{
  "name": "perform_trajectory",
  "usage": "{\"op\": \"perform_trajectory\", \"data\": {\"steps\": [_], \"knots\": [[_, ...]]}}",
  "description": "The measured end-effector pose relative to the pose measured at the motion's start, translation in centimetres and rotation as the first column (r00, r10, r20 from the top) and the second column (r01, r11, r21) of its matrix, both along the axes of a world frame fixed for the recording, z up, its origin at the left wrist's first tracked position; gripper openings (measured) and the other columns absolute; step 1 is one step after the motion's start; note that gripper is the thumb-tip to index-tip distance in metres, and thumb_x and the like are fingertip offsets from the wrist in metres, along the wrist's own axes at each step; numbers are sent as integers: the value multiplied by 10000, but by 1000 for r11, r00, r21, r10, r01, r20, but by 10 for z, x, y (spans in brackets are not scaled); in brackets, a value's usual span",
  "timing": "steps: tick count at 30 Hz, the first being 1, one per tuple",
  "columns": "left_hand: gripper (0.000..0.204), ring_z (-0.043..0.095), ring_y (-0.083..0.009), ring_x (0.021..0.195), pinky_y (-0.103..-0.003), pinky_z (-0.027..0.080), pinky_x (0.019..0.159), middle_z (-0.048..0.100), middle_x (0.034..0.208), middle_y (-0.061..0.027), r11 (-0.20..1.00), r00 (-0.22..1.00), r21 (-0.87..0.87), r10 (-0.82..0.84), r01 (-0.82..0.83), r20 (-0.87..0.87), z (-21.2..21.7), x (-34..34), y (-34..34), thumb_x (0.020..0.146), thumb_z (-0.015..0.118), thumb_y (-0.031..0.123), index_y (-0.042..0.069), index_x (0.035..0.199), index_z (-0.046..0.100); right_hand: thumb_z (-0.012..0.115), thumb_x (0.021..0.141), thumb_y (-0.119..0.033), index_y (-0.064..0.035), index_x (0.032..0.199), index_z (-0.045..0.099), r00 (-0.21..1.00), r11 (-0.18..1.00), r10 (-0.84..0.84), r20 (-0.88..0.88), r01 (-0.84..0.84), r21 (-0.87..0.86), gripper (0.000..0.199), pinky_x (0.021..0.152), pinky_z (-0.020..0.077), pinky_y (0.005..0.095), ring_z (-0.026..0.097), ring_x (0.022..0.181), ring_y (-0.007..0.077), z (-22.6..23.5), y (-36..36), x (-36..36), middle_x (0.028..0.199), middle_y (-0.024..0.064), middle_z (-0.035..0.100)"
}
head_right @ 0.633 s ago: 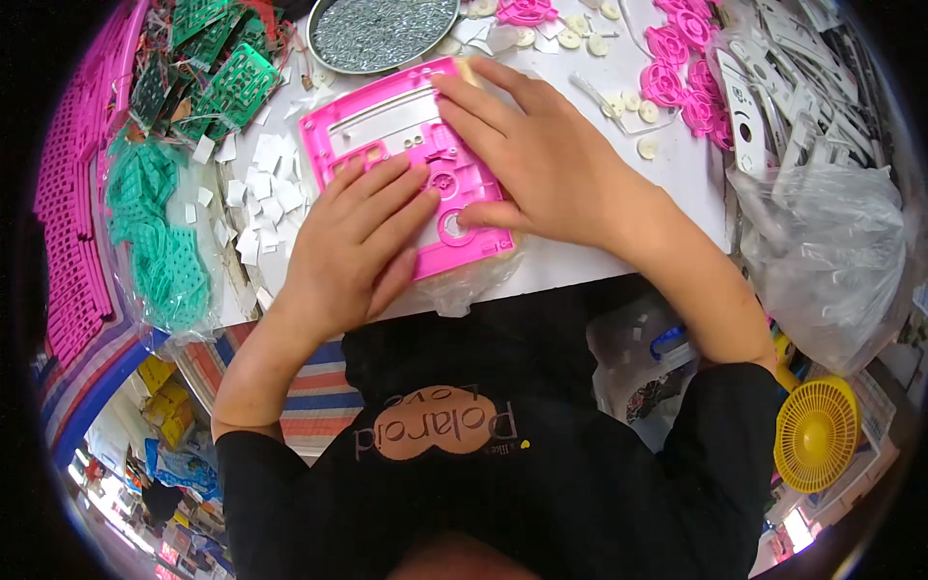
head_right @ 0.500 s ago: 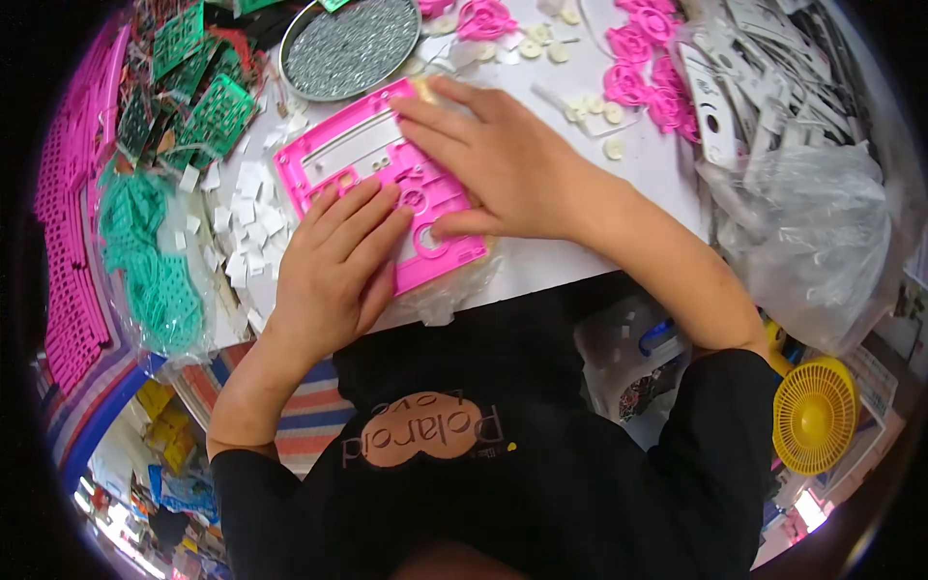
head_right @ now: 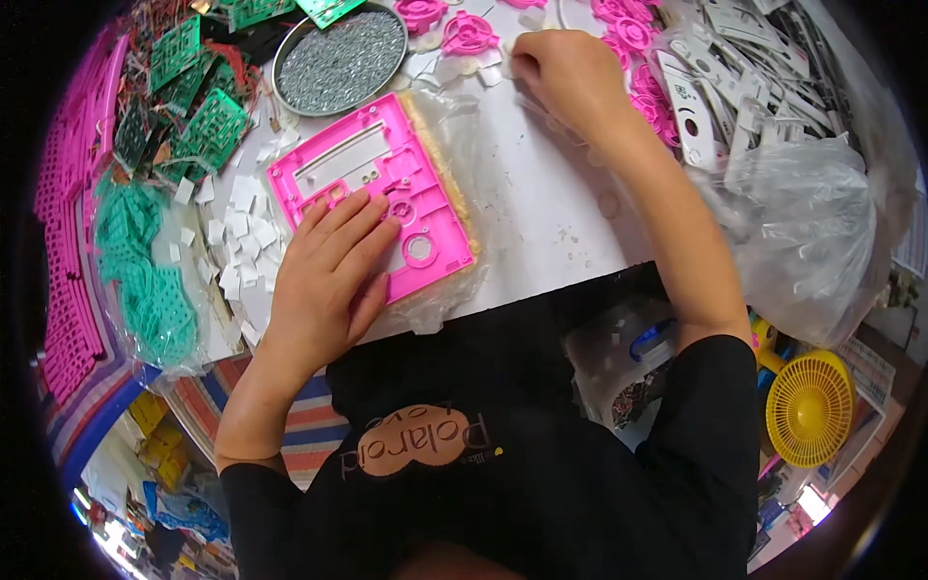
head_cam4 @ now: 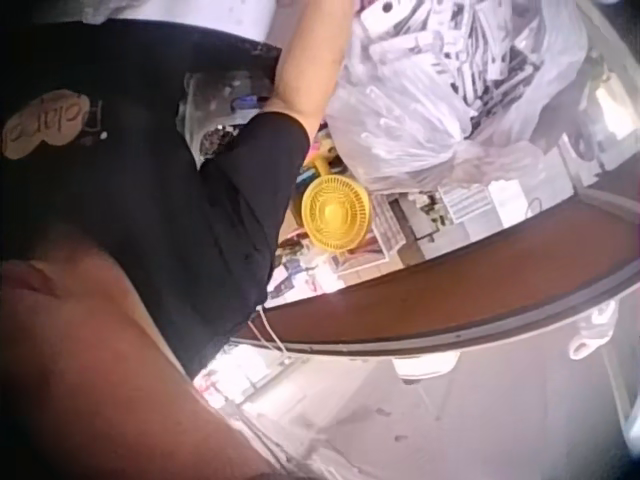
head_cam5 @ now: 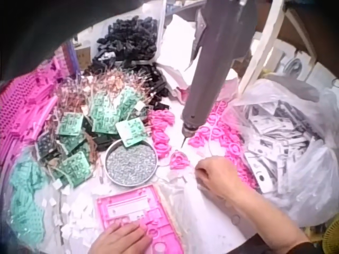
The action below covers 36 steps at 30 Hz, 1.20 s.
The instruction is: Assembling a pink toy calculator by inserting the circuit board and buttons.
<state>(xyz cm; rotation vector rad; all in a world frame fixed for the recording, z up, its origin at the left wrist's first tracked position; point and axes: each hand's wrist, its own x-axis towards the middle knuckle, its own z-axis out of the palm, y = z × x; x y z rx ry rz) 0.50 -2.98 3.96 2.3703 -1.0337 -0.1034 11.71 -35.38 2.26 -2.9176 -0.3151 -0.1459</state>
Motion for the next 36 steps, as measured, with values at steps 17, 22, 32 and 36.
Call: {"op": "perform_trajectory", "data": {"steps": [17, 22, 32, 36], "knots": [[447, 567, -399, 1241, -511, 453, 1059, 624, 1218, -196, 987, 998, -159, 45, -36, 49, -7, -1, 4, 749, 745, 76, -13, 1159, 590, 709, 780, -139, -51, 803, 670, 912, 925, 365, -188, -332, 186, 100, 649, 546, 468, 675, 742, 358, 38, 117, -73, 740, 136, 677], [446, 569, -400, 1238, -515, 449, 1061, 627, 1207, -200, 982, 998, -187, 48, -41, 35, -10, -1, 6, 751, 742, 74, -13, 1160, 590, 711, 799, -152, -30, 787, 662, 926, 958, 283, -250, -260, 120, 132, 658, 552, 481, 683, 741, 375, 43, 126, -72, 750, 163, 685], [357, 654, -351, 1059, -447, 521, 918, 672, 1117, -151, 964, 997, -256, 66, -72, -31, 10, 24, 11, 814, 720, 81, 33, 1156, 632, 725, 818, -169, -34, 1042, 536, 932, 973, 220, -290, -187, 136, 323, 653, 548, 488, 685, 731, 400, 41, 123, -78, 757, 178, 685], [139, 678, -258, 757, -343, 517, 647, 717, 912, -92, 945, 886, -207, 314, -255, 340, -2, 112, 3, 841, 723, 115, 45, 959, 702, 788, 816, -105, -57, 1021, 511, 927, 920, 246, -284, -131, 369, 347, 544, 455, 316, 623, 594, 185, 43, 112, -76, 677, 78, 627]]}}
